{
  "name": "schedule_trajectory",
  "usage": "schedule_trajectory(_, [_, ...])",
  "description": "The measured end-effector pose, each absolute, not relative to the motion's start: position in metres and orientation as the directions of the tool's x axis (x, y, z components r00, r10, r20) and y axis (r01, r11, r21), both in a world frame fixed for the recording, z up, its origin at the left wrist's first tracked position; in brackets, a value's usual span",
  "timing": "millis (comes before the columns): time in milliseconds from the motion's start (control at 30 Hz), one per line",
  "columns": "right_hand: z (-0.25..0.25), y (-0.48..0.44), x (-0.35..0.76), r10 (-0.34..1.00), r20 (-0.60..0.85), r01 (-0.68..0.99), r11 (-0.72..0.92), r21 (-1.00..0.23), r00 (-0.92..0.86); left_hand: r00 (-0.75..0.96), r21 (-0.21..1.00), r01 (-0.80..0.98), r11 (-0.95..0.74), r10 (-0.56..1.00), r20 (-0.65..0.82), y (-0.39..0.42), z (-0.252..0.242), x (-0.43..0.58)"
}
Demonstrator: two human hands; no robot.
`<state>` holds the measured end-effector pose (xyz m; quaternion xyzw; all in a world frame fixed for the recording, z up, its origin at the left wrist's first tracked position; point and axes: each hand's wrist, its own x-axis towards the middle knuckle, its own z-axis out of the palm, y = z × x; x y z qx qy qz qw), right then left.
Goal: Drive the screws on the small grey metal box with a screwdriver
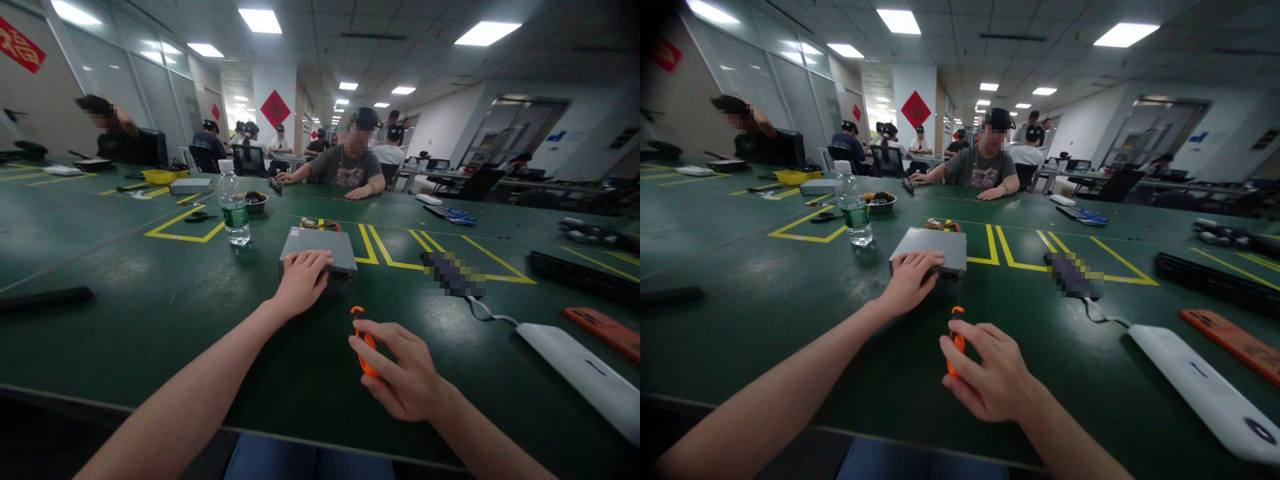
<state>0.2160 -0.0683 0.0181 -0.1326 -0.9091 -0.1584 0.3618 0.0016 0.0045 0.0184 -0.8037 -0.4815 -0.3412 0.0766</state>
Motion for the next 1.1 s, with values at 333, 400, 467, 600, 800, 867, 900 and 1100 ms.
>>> schedule_trajectory(333, [0.012, -0.067, 0.214, 0.135, 0.741, 0.341, 0.931, 0.133, -0.657, 0.296, 0.209, 0.832, -0.513, 0.731, 0.615, 0.005, 0.017, 0.002])
schedule_trajectory(400, [0.013, -0.067, 0.215, 0.136, 0.704, 0.335, 0.93, 0.152, -0.697, 0.297, 0.206, 0.833, -0.514, 0.729, 0.616, 0.006, 0.017, 0.002])
schedule_trajectory(467, [0.015, -0.068, 0.214, 0.128, 0.666, 0.337, 0.921, 0.196, -0.735, 0.3, 0.205, 0.832, -0.516, 0.729, 0.616, 0.006, 0.017, 0.002])
schedule_trajectory(600, [0.014, -0.069, 0.212, 0.095, 0.682, 0.35, 0.903, 0.247, -0.725, 0.301, 0.207, 0.828, -0.521, 0.725, 0.619, 0.005, 0.018, 0.002])
schedule_trajectory(800, [0.008, -0.066, 0.211, 0.148, 0.732, 0.336, 0.935, 0.116, -0.665, 0.302, 0.214, 0.826, -0.521, 0.73, 0.613, 0.004, 0.019, 0.002])
schedule_trajectory(867, [0.009, -0.066, 0.212, 0.168, 0.71, 0.341, 0.934, 0.107, -0.684, 0.301, 0.217, 0.826, -0.52, 0.733, 0.611, 0.004, 0.018, 0.002])
schedule_trajectory(900, [0.01, -0.066, 0.212, 0.171, 0.691, 0.346, 0.93, 0.121, -0.702, 0.299, 0.217, 0.827, -0.518, 0.733, 0.612, 0.005, 0.018, 0.002])
schedule_trajectory(1100, [0.014, -0.068, 0.213, 0.118, 0.709, 0.362, 0.909, 0.204, -0.695, 0.295, 0.205, 0.828, -0.521, 0.717, 0.632, 0.006, 0.017, 0.002])
